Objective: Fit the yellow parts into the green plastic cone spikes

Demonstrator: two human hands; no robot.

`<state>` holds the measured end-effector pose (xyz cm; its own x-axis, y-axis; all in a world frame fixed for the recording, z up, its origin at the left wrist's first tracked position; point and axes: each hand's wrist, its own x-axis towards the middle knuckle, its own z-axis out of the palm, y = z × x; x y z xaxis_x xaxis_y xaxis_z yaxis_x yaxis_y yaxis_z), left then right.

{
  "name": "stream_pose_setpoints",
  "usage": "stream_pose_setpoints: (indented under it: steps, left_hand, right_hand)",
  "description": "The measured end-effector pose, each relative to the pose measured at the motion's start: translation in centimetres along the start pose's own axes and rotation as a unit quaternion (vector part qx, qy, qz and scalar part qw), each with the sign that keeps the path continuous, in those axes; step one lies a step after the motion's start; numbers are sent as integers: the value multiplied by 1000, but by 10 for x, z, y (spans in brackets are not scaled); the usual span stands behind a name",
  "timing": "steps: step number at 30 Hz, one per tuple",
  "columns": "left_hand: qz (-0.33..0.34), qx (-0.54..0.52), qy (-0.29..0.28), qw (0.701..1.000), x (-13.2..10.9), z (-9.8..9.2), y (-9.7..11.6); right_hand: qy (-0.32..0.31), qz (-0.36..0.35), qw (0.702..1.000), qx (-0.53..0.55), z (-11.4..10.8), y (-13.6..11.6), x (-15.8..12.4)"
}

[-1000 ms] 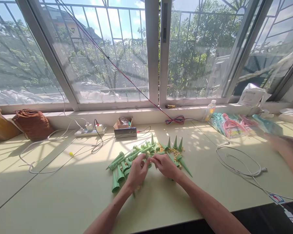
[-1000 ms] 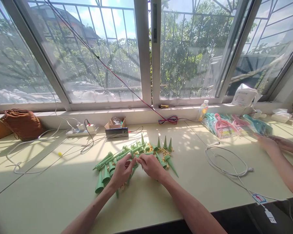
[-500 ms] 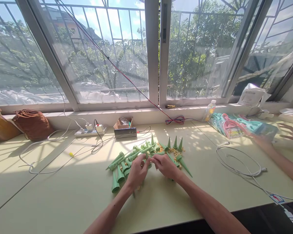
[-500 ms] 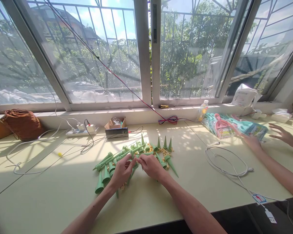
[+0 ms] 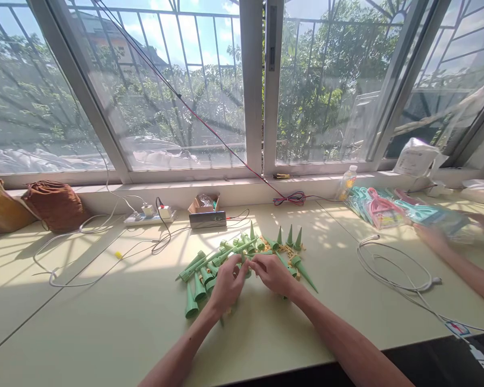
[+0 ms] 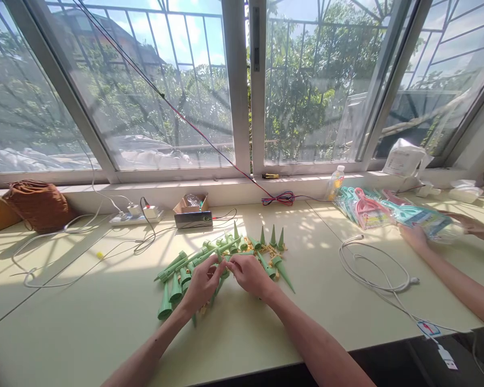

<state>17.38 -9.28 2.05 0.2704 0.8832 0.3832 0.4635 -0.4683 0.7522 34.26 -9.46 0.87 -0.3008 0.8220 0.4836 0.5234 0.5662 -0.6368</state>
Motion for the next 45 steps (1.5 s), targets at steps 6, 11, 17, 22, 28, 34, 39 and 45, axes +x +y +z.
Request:
stream_pose_setpoints:
  steps: [6,11,17,22,28,34,39,45]
  left_hand:
    - [-1,-7,0,1000,0,1,0]
    - [0,-5,6,1000,1,1,1]
    - [-3,-9,-1,1000,0,0,3]
    - [5,-22,-30,999,0,-2,5]
    - [19,-36,-84,996,-1,-4,4]
    - [15,-17,-81,996,-1,-2,0]
    - [14,-18,-71,997,-1,0,-2]
    - [11,-7,-76,997,-2,0,-2]
  right_hand:
    - [-7,-9,1000,-5,-1,-3,0]
    - [-4,-9,1000,-2,-1,-3,0]
    - [7,-5,1000,2,0,-1,1]
    - [7,-13,1000,9,0,1,1]
    - [14,-7,1000,15,-1,2,1]
    - [12,0,1000,11,0,3,0]
    - [6,7,1000,20,0,2,0]
    - [-4,14,1000,10,0,3,0]
